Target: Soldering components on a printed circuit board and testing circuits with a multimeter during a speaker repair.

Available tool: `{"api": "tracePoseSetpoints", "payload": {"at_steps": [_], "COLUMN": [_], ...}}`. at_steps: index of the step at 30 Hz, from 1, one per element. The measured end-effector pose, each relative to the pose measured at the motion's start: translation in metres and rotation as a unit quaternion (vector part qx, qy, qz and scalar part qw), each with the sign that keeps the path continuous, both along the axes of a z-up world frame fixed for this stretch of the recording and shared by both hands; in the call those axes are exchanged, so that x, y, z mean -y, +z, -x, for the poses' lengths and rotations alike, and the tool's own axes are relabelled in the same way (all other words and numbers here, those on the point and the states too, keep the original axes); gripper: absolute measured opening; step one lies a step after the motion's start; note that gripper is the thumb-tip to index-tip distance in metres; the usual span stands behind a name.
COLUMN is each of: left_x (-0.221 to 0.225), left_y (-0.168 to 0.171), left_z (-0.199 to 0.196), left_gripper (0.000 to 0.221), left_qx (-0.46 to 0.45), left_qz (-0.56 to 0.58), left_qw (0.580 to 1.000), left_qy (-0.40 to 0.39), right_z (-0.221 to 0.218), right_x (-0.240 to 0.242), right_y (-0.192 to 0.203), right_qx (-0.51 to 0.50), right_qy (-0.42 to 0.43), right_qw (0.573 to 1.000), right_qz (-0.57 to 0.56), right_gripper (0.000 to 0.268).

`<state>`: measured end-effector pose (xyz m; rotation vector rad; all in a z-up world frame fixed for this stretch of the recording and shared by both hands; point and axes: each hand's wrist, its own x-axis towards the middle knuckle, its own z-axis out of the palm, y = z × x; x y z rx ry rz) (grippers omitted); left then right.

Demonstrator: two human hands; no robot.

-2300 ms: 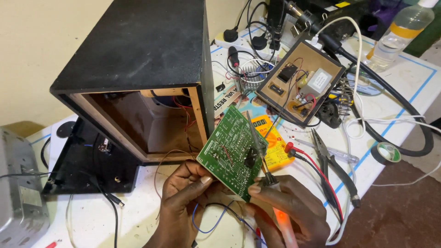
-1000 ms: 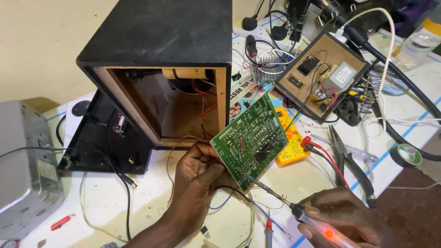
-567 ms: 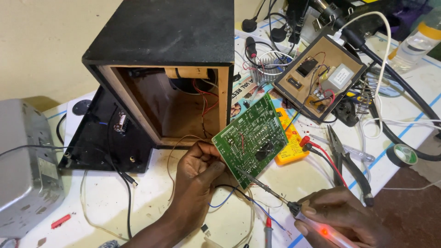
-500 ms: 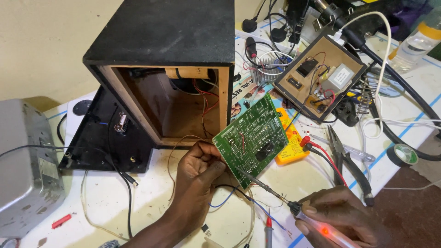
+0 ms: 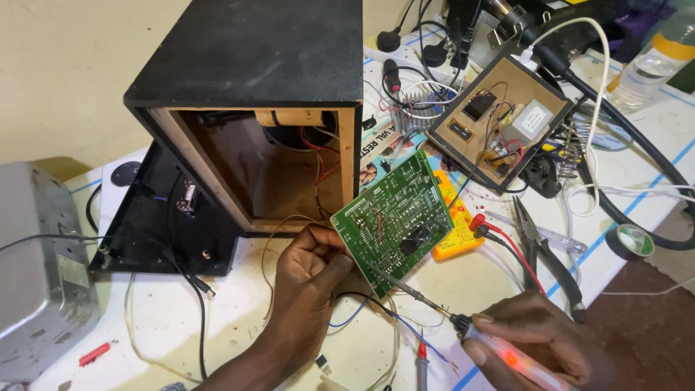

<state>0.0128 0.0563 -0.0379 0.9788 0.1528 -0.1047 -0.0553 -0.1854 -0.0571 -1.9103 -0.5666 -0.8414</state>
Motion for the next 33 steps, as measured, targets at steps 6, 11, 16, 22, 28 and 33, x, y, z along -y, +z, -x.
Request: {"api": "tracePoseSetpoints", "payload": {"at_steps": [6,11,16,22,28,33], "left_x": [-0.002,-0.003,-0.003,-0.002,-0.001,-0.002], "left_y": [-0.018,-0.022,-0.027,-0.022,-0.02,-0.017], "left_z": [-0.004,-0.008,-0.009,-0.007,-0.007,-0.006], "left_gripper": [0.018,0.024,0.025,0.025,0.024,0.022], "left_qx": [0.051,0.038,0.042,0.022,0.018,0.015], "left_qz": [0.023,0.041,0.046,0.037,0.038,0.023], "left_qw": [0.998,0.998,0.998,0.999,0.999,0.999], "left_qy": [-0.02,-0.025,-0.023,-0.016,-0.01,-0.019], "right_z": [-0.007,0.005,0.016,0.01,0.005,0.004], "right_x": [-0.005,0.004,-0.016,-0.008,-0.002,-0.008], "right_y": [-0.034,-0.038,0.004,-0.01,0.0,0.0], "right_qx": [-0.046,-0.067,-0.102,-0.059,-0.073,-0.059], "right_qy": [0.069,0.117,-0.007,0.052,0.07,0.067], "right_qw": [0.958,0.937,0.977,0.98,0.989,0.989], "right_qz": [-0.275,-0.323,-0.185,-0.182,-0.109,-0.121], "right_gripper": [0.02,0.027,0.018,0.024,0.027,0.025]}}
